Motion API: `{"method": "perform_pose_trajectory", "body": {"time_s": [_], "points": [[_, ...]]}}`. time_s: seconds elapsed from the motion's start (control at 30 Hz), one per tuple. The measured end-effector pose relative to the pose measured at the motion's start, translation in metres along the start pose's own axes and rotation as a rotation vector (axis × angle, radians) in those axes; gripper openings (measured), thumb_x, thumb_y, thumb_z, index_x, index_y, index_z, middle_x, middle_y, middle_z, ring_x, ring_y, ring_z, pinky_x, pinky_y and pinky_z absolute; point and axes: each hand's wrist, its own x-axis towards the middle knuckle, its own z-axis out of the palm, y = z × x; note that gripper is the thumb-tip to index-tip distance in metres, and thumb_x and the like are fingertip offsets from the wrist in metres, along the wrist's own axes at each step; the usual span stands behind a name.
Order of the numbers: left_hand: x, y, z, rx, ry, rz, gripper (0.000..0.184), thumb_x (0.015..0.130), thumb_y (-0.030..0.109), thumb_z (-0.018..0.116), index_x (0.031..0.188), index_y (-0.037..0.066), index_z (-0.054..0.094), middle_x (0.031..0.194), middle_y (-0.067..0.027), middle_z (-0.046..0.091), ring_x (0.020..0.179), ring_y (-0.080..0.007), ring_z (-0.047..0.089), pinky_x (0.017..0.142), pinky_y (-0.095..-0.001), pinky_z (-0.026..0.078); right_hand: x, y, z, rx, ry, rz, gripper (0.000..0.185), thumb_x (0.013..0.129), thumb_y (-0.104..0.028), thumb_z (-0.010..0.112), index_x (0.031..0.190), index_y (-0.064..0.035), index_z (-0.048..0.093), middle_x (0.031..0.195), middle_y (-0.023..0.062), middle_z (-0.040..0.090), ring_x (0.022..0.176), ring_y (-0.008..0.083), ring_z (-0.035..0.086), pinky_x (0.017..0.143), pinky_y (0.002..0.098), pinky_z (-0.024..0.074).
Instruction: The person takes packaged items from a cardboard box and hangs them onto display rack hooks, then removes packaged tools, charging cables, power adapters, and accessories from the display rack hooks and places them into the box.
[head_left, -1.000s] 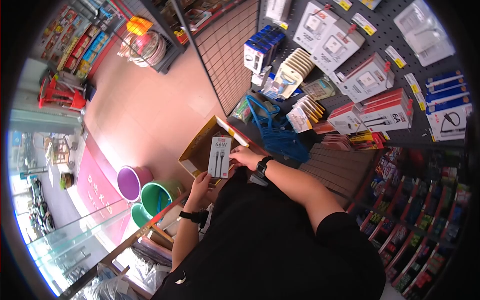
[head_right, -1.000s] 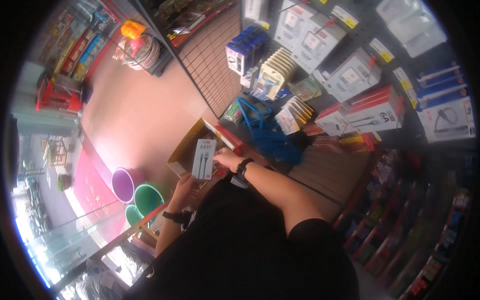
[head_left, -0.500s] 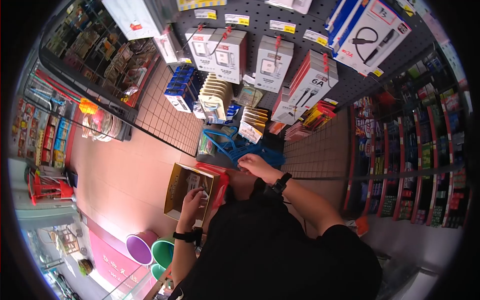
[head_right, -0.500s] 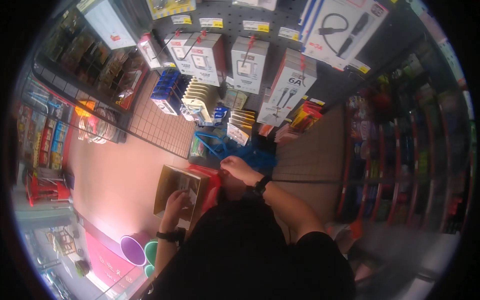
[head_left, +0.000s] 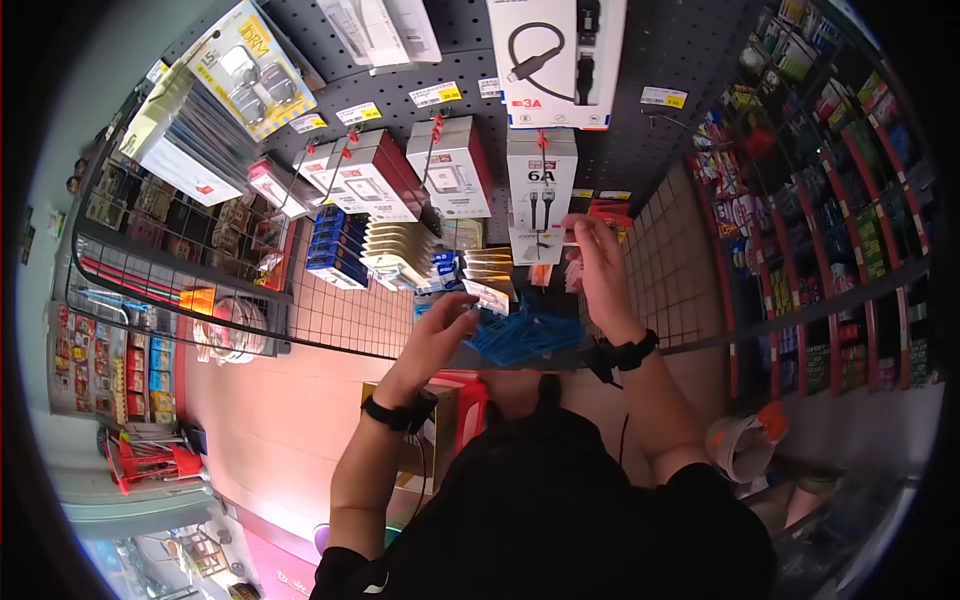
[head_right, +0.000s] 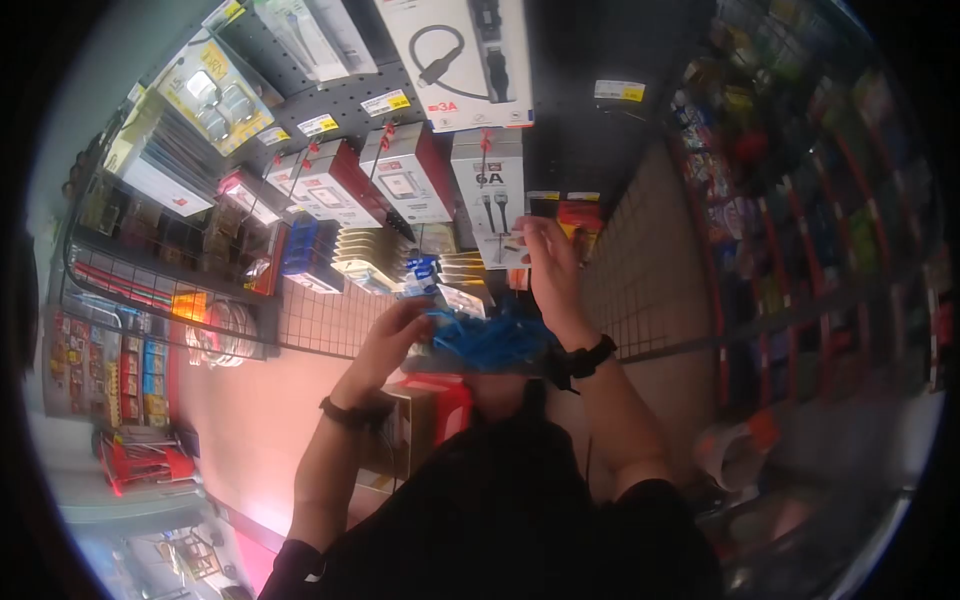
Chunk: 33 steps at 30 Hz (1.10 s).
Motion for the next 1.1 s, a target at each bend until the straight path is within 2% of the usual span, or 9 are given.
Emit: {"method": "perform_pose_trajectory", "body": {"time_s": [0.17,0.27,0.33,0.6,0.7,0.8,0.87,0.97,1.1], "points": [[0.043,0.054,0.027,0.120,0.034,0.166,0.051,0.095,0.012,0.057,0.141,0.001,0.038,0.122,-0.0133,0.058,0.110,-0.0180,0.056,0.092,-0.0310,0.047,0.010,-0.010,0.007,-0.050,0.039,-0.201,0.031,0.100,-0.019,0.053,0.128,-0.0049,0.055,0.121,0.0090,0.058,0.100,0.0130,0.059,0.074,0.0251,0.0485],[0.064,0.063,0.033,0.188,0.059,0.247,0.061,0.093,0.013,0.059,0.146,0.001,0.031,0.142,-0.0196,0.043,0.129,-0.0280,0.045,0.099,-0.0354,0.045,0.017,-0.010,0.003,-0.133,0.040,-0.185,0.037,0.098,-0.015,0.056,0.133,-0.0034,0.051,0.127,0.0115,0.054,0.101,0.0160,0.059,0.078,0.0264,0.0500],[0.077,0.060,0.034,0.243,0.079,0.276,0.063,0.093,0.014,0.060,0.146,0.001,0.030,0.143,-0.0201,0.042,0.131,-0.0293,0.044,0.100,-0.0372,0.044,0.026,-0.001,-0.001,-0.182,0.023,-0.314,0.039,0.096,-0.014,0.059,0.133,-0.0022,0.050,0.129,0.0124,0.053,0.101,0.0176,0.060,0.082,0.0276,0.0510],[0.099,0.055,0.041,0.278,0.138,0.261,0.067,0.090,0.017,0.064,0.146,0.001,0.030,0.144,-0.0205,0.041,0.136,-0.0311,0.039,0.103,-0.0415,0.039,0.033,0.018,-0.007,-0.145,-0.054,-0.275,0.039,0.093,-0.013,0.063,0.128,0.0001,0.052,0.128,0.0135,0.054,0.106,0.0196,0.060,0.087,0.0302,0.0503],[0.101,0.055,0.042,0.202,0.151,0.259,0.057,0.090,0.016,0.063,0.138,-0.001,0.037,0.137,-0.0198,0.046,0.131,-0.0290,0.044,0.105,-0.0414,0.038,0.028,0.012,-0.005,-0.108,-0.042,-0.253,0.037,0.092,-0.011,0.064,0.125,0.0005,0.051,0.121,0.0126,0.058,0.105,0.0190,0.060,0.086,0.0300,0.0498],[0.096,0.059,0.046,0.186,0.141,0.310,0.039,0.092,0.012,0.061,0.123,-0.001,0.044,0.124,-0.0162,0.054,0.119,-0.0231,0.053,0.099,-0.0376,0.043,0.026,0.009,-0.006,-0.103,-0.045,-0.251,0.034,0.091,-0.009,0.064,0.121,0.0002,0.051,0.113,0.0103,0.060,0.101,0.0170,0.060,0.084,0.0286,0.0494],[0.085,0.071,0.054,0.012,0.109,0.246,0.023,0.092,0.007,0.059,0.110,0.000,0.046,0.110,-0.0108,0.058,0.102,-0.0152,0.059,0.088,-0.0308,0.048,0.023,0.005,-0.008,-0.115,-0.054,-0.293,0.032,0.090,-0.008,0.064,0.118,-0.0001,0.050,0.110,0.0090,0.061,0.099,0.0158,0.060,0.082,0.0277,0.0492],[0.070,0.082,0.060,-0.015,0.097,0.224,0.018,0.093,0.003,0.059,0.105,0.002,0.045,0.102,-0.0067,0.059,0.092,-0.0103,0.059,0.078,-0.0250,0.048,0.009,-0.008,-0.008,-0.018,-0.064,-0.194,0.028,0.090,-0.005,0.063,0.115,-0.0008,0.051,0.107,0.0077,0.061,0.095,0.0129,0.060,0.079,0.0257,0.0482],[0.051,0.091,0.067,-0.020,0.111,0.236,0.017,0.093,0.003,0.058,0.104,0.003,0.045,0.096,-0.0045,0.058,0.087,-0.0080,0.057,0.074,-0.0241,0.047,-0.008,-0.021,-0.010,0.074,-0.088,-0.169,0.026,0.090,-0.003,0.062,0.114,-0.0023,0.051,0.105,0.0062,0.061,0.095,0.0105,0.059,0.079,0.0244,0.0475]]}}
